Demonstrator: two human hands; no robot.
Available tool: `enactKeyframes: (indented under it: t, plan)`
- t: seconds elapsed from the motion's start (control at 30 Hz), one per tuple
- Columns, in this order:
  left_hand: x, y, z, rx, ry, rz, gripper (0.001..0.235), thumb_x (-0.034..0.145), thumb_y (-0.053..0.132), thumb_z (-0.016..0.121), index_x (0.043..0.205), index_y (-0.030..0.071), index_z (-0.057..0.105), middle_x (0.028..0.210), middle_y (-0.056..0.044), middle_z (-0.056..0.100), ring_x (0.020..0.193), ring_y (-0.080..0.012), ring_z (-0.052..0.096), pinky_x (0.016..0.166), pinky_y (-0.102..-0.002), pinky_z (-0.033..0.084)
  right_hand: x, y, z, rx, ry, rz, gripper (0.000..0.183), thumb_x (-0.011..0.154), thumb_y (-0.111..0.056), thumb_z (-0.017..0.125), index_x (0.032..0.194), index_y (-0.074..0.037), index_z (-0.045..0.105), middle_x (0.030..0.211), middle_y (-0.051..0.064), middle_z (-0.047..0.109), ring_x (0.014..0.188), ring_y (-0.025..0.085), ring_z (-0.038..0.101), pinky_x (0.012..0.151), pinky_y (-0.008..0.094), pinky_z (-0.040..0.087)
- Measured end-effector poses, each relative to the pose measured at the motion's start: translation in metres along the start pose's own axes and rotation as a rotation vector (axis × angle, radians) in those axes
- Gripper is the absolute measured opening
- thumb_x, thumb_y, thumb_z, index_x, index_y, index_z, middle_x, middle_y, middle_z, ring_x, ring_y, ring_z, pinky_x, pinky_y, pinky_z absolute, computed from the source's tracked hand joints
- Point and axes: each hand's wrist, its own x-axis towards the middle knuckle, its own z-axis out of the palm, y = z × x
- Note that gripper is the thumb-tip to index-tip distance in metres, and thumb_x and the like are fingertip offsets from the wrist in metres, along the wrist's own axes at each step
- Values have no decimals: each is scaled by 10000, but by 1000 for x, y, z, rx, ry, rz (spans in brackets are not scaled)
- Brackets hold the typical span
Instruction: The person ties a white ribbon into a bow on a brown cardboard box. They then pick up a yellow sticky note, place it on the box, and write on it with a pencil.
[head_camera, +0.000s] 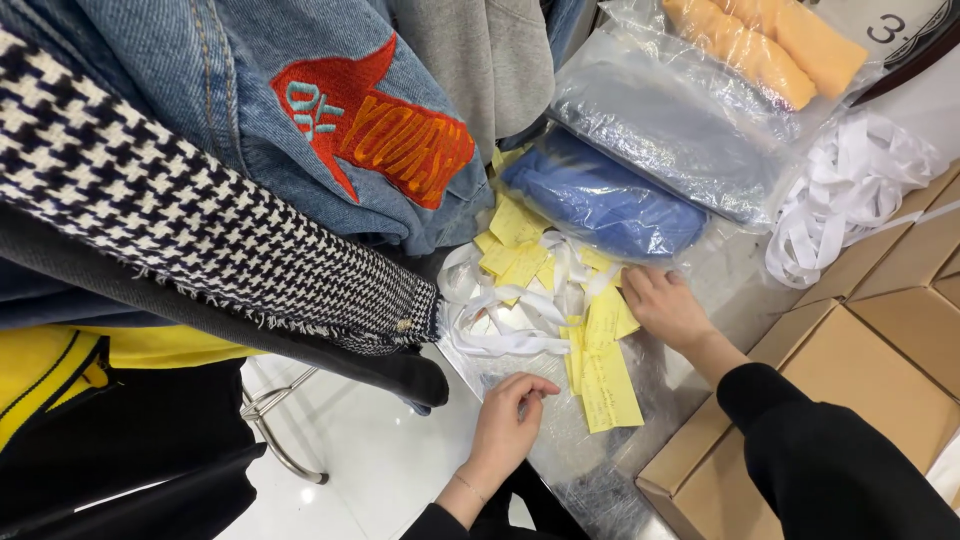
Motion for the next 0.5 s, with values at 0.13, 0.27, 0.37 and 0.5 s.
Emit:
enactKeyframes:
  t: [0.13,0.27,0.37,0.5]
  plan:
    - [1,5,-3,-23,-4,-29,340,931,0,490,976,166,784,998,30,773,934,-123,722,778,-254,553,15,9,3,10,43,-4,256,778,55,747,1003,-50,681,950,63,594,811,220,619,403,324,493]
    - [-1,10,5,-8,8,-7,305,928,-7,533,1100,142,735,1094,8,755,1019,-134,710,891,-268,572,18,30,-36,480,-59,199,150,965,-106,677,1098,-38,661,1077,130,667,807,239,680,540,367,604]
    - [2,33,20,78,-48,184,309,956,41,564,1250,82,650,1247,-62,689,1188,-221,642,1037,-366,514,24,41,-65,687,-7,366,131,966,-170,606,1034,-60,592,992,84,571,855,321,611,627,479,499]
    - [10,45,48,389,-301,584,395,919,112,640,1310,69,609,1453,-177,510,1333,-399,526,854,-527,520,41,53,-119,981,-104,564,289,1085,-244,498,847,-84,535,754,81,563,680,280,545,689,426,402]
